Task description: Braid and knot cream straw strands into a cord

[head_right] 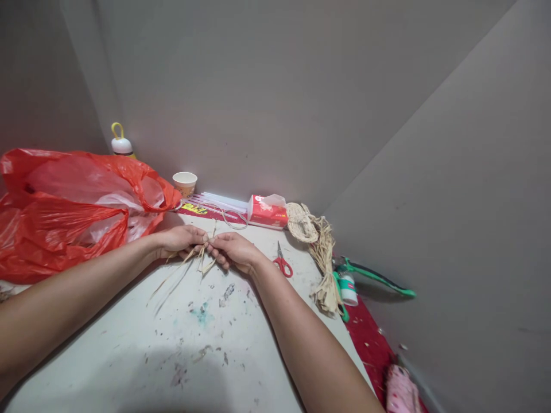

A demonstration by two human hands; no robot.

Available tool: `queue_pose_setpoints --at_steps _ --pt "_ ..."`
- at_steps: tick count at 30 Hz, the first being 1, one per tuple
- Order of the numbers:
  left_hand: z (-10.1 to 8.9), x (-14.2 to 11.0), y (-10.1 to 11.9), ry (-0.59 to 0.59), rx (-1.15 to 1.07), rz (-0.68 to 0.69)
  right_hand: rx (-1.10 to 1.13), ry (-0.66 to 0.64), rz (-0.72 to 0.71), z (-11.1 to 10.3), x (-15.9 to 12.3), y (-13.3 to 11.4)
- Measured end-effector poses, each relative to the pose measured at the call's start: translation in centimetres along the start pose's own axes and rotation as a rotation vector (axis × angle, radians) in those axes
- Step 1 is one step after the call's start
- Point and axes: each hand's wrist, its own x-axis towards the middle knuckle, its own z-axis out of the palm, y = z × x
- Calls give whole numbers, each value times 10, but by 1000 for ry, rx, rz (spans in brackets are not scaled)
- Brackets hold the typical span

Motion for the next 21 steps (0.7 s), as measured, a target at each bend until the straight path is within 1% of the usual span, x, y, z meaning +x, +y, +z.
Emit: queue_pose_setpoints --at_steps 3,5,7,10,12,14,17,21 --pt "1 1 -3 2 37 34 4 41 33 2 0 -2" --pt "2 1 -3 33 130 56 -11 92 43 4 0 -3" --pt "2 -1 -2 92 318 107 -36 137 38 7 1 -3" --pt "-1 -3 2 188 624 234 -84 181 26 11 2 -2" --pt "-2 -4 5 237 748 290 -117 219 24 13 3 -2" --pt "-1 -5 7 289 840 303 -134 248 22 14 4 -1" --pt "6 -8 9 397 972 307 -107 251 38 15 4 -2" --pt "27 -15 7 553 1122 295 -19 235 59 12 3 -3"
